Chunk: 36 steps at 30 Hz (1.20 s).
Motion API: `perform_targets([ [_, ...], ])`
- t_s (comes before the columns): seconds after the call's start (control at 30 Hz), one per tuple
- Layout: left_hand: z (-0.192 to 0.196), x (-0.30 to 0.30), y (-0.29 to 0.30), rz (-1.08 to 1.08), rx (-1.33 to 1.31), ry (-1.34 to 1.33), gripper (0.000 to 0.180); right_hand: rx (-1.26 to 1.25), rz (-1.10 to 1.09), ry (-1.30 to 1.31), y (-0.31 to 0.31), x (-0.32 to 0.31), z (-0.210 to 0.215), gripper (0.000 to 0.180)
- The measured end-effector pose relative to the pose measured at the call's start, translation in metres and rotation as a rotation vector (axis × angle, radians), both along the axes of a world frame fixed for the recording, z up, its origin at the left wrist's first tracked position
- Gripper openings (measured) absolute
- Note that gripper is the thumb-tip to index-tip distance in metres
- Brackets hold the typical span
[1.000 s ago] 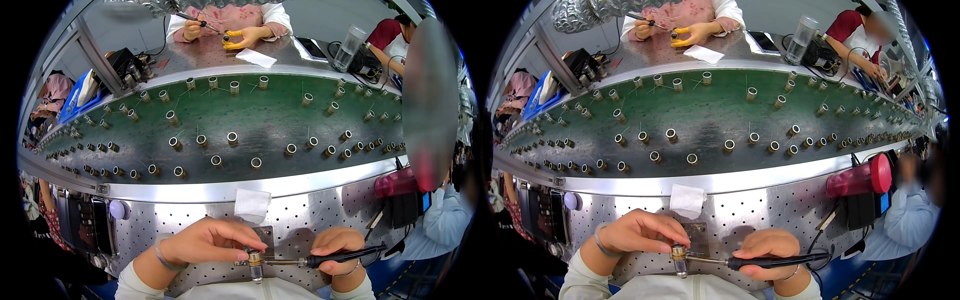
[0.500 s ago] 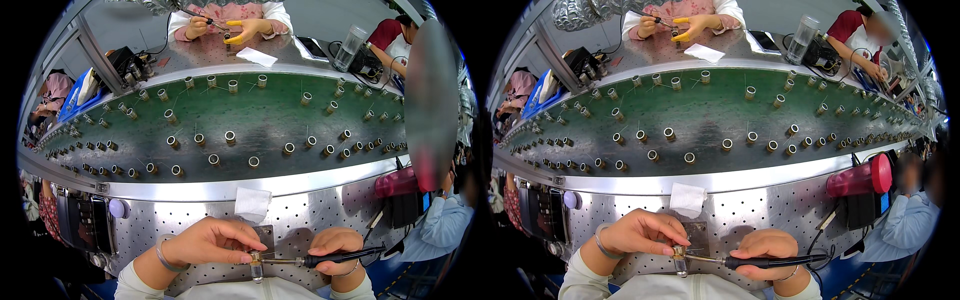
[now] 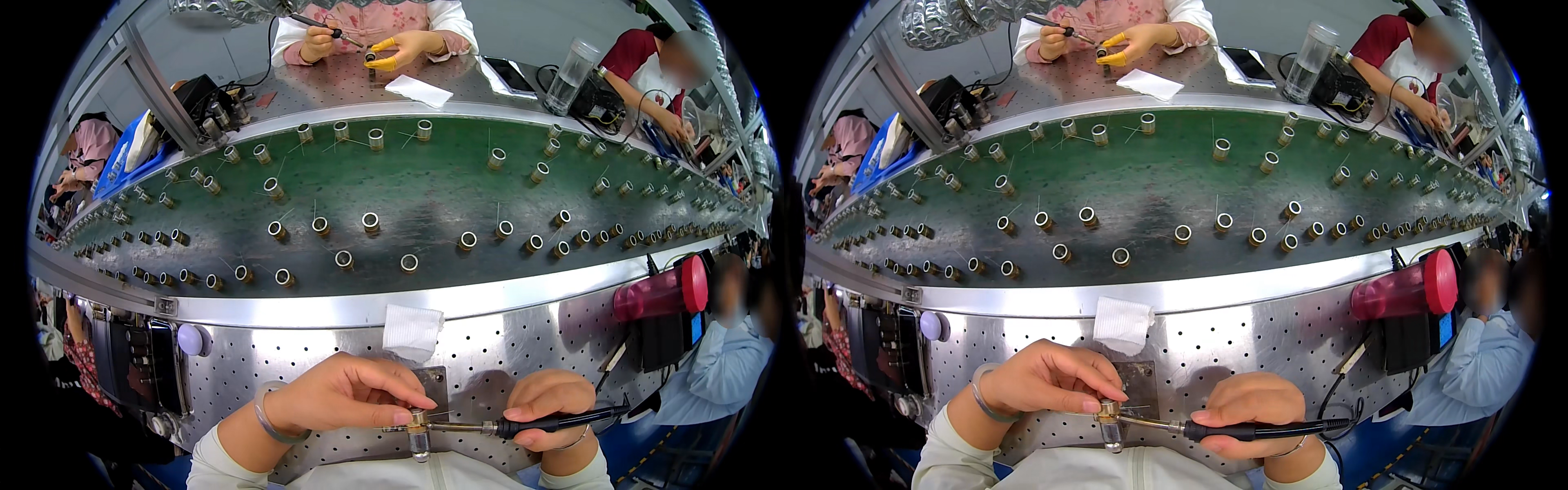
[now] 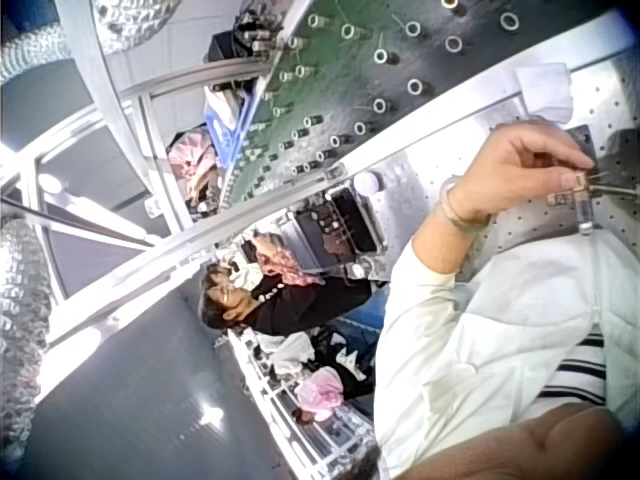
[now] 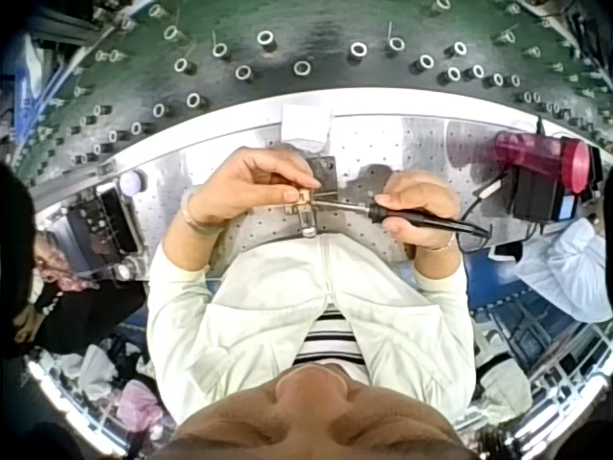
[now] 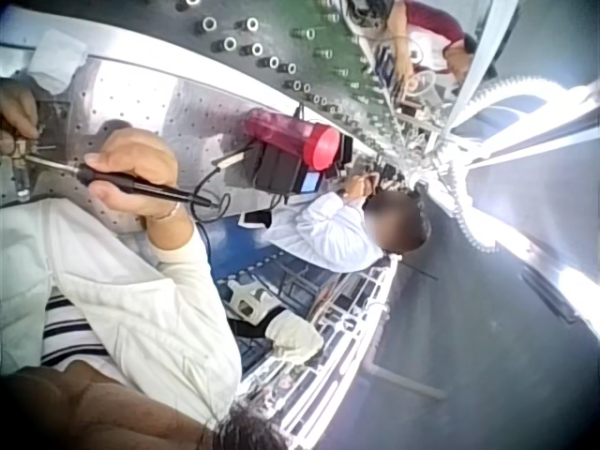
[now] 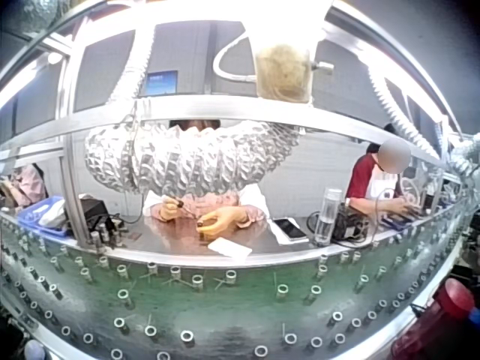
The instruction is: The person uses a soldering iron to heat small cylindrical metal components on a green workbench. They repeatedly pick up a component, apply the soldering iron to it, and then place it back down on the surface. Other workers are visible in the background performing similar tasks.
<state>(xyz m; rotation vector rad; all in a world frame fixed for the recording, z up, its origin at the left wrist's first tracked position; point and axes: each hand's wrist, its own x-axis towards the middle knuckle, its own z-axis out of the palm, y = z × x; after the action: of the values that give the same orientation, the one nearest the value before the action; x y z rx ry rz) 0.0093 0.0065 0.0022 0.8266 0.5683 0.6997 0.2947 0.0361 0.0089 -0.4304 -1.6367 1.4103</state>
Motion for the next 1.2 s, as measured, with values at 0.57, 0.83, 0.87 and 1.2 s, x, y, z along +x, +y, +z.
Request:
perform_targets([
  [0.57,-0.005,0.002,-0.001,0.002,0.018,0.011,0.032,-0.113,-0.090,0.042,-0.006,0.012,-0.009,0.024],
  [0.83,0.017,-0.057,0.030,0.589,0.350,0.391,0.024,-0.233,-0.187,0.102,-0.011,0.014,-0.014,0.022],
  [0.87,0.008,-0.085,0.044,0.780,0.397,0.664,0.022,-0.237,-0.209,0.082,-0.012,0.013,-0.014,0.022],
  [1.2,-0.025,-0.221,0.063,1.015,1.097,1.910,0.033,-0.287,-0.181,0.081,-0.009,0.004,-0.013,0.021],
])
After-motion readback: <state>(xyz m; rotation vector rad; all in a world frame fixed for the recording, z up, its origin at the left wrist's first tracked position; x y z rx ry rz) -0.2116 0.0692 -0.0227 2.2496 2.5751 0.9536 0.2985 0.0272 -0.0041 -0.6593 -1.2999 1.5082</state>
